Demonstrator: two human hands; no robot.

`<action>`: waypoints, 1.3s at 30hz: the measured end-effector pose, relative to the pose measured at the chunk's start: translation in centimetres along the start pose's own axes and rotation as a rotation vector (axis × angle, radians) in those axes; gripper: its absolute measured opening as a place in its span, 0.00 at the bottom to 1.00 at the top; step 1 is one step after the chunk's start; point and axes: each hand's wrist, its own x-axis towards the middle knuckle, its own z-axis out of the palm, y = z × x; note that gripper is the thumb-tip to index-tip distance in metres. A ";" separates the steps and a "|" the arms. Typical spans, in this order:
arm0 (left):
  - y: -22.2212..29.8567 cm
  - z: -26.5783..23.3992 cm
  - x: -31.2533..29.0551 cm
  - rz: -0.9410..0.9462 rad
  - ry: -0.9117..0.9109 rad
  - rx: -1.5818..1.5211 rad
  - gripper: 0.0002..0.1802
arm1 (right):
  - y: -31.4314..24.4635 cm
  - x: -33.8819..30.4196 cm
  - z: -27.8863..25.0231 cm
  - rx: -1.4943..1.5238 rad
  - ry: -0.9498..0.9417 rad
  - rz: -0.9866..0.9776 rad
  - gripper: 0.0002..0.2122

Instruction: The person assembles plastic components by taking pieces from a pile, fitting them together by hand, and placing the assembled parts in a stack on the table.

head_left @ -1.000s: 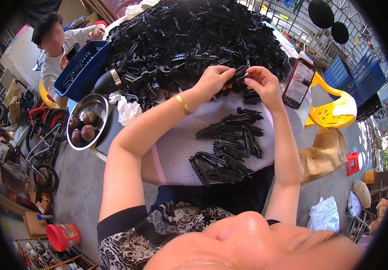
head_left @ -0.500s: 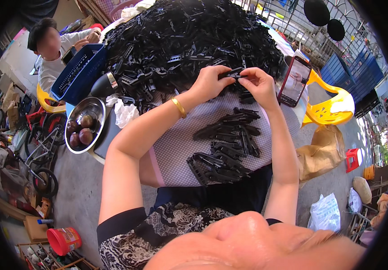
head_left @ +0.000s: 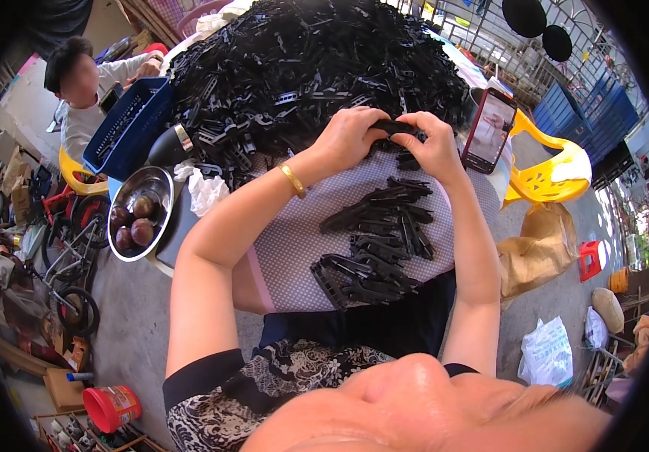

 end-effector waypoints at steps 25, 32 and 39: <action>0.2 -0.5 0.2 -0.106 -0.420 -0.426 0.17 | 2.0 0.2 -3.1 0.658 0.112 0.313 0.11; 0.5 0.7 0.0 -0.302 -0.830 -0.573 0.23 | 4.1 -0.3 -2.5 -0.184 0.132 0.289 0.08; 1.4 3.6 -0.5 -0.052 -0.345 -0.216 0.15 | 0.7 -0.4 -3.8 -0.815 0.099 0.598 0.11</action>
